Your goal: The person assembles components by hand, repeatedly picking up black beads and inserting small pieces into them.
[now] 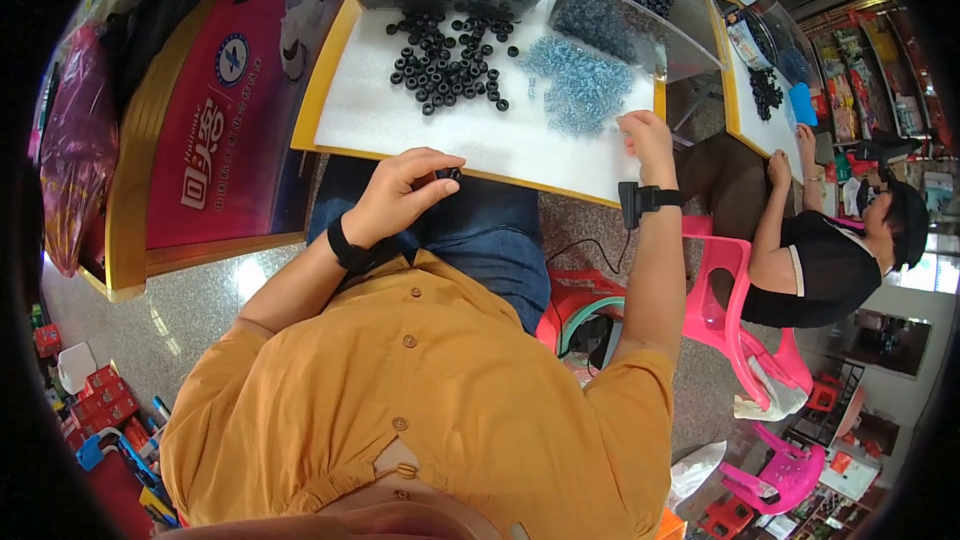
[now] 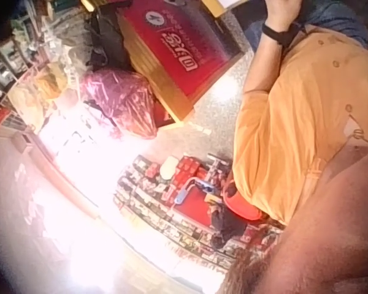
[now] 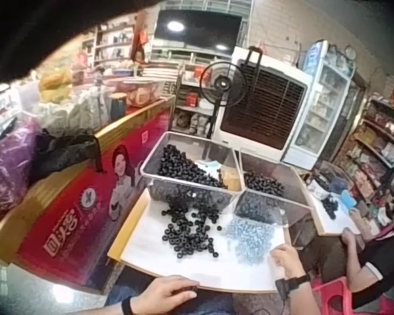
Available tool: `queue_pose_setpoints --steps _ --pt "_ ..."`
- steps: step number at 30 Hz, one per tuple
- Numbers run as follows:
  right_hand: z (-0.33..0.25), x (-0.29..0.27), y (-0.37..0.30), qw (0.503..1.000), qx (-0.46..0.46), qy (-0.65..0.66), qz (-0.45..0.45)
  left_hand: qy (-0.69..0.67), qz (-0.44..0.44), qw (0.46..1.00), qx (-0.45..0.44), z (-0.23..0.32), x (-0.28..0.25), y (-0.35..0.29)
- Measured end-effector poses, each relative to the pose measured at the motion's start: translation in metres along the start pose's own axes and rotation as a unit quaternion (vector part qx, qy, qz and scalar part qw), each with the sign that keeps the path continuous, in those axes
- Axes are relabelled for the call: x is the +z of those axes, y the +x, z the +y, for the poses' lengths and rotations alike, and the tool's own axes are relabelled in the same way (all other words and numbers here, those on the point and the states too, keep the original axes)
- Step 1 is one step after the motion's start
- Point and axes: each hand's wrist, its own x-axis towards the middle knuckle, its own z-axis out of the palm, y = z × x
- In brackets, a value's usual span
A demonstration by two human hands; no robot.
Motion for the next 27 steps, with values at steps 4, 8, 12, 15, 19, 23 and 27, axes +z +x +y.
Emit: queue_pose_setpoints --steps 4,8,12,15,19,23,27 --pt "0.012 -0.004 -0.006 0.988 -0.016 0.151 0.018 -0.025 -0.007 0.998 -0.048 -0.001 0.000 -0.001" --pt "0.018 -0.006 -0.013 0.972 -0.032 0.230 0.038 -0.048 -0.008 0.997 -0.062 0.003 0.001 0.001" --pt "0.009 0.014 -0.039 0.965 -0.058 0.255 0.029 -0.069 0.005 0.996 -0.063 -0.003 0.003 -0.001" --pt "0.003 0.039 -0.070 0.960 -0.084 0.266 -0.018 -0.089 0.016 0.993 -0.079 -0.002 0.003 -0.002" --pt "-0.019 0.084 -0.124 0.964 -0.125 0.223 -0.070 -0.095 0.002 0.993 -0.074 -0.002 0.003 0.000" --pt "-0.037 0.125 -0.163 0.958 -0.200 0.150 -0.139 -0.127 -0.015 0.988 -0.086 0.008 0.004 -0.001" --pt "-0.043 0.142 -0.169 0.932 -0.314 0.086 -0.156 -0.166 0.004 0.984 -0.057 0.004 0.005 -0.003"
